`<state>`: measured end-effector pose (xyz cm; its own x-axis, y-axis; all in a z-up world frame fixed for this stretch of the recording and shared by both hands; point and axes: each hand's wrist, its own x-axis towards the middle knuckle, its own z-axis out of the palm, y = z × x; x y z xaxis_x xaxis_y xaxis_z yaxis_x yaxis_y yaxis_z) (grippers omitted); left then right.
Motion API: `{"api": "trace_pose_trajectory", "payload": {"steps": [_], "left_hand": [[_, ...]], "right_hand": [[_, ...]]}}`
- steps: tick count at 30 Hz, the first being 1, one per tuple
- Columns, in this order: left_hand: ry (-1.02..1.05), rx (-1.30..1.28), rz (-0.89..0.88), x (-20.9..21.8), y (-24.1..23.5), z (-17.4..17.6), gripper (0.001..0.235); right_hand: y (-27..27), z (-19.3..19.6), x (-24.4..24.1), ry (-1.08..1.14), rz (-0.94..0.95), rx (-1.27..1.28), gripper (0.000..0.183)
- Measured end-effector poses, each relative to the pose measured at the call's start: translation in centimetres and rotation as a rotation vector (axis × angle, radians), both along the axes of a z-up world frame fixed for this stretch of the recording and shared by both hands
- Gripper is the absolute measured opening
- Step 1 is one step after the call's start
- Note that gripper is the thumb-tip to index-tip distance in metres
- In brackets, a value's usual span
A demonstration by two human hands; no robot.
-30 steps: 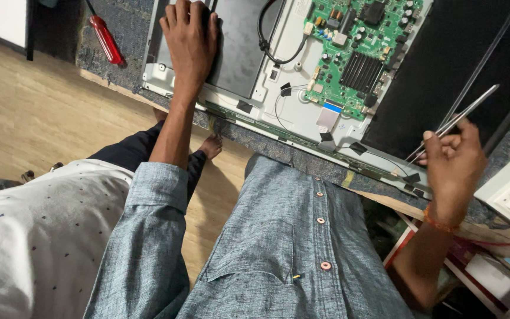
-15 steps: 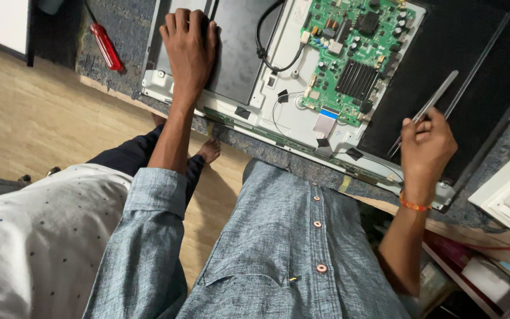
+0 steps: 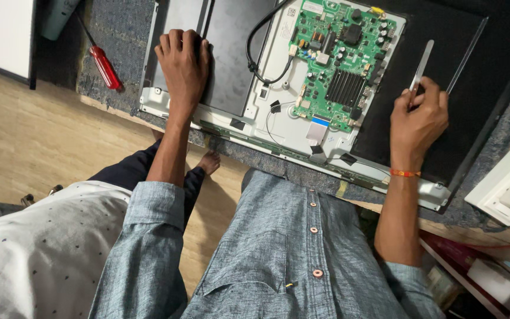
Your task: The person uses a screwdriver to pry open the back cover of a flat-screen TV, then retrieves a multimeter from a drawer and tests points on the internal circuit board. The person reattaches the bottom bezel and continues probing the board with the multimeter probes.
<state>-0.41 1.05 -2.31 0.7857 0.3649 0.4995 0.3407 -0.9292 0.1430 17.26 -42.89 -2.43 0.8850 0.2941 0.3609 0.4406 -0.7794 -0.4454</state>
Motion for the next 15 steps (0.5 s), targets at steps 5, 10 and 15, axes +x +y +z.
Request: {"api": "trace_pose_trajectory", "payload": {"steps": [5, 10, 15], "left_hand": [[0.019, -0.009, 0.011, 0.16, -0.24, 0.56, 0.021], [0.010, -0.025, -0.012, -0.12, -0.40, 0.77, 0.020], [0.021, -0.011, 0.000, -0.07, -0.16, 0.34, 0.021]], "right_hand": [[0.69, -0.10, -0.55, -0.067, -0.059, -0.004, 0.031], [0.61, -0.20, -0.33, -0.075, -0.041, 0.002, 0.025], [0.33, -0.18, 0.26, -0.026, -0.041, 0.083, 0.024]]}}
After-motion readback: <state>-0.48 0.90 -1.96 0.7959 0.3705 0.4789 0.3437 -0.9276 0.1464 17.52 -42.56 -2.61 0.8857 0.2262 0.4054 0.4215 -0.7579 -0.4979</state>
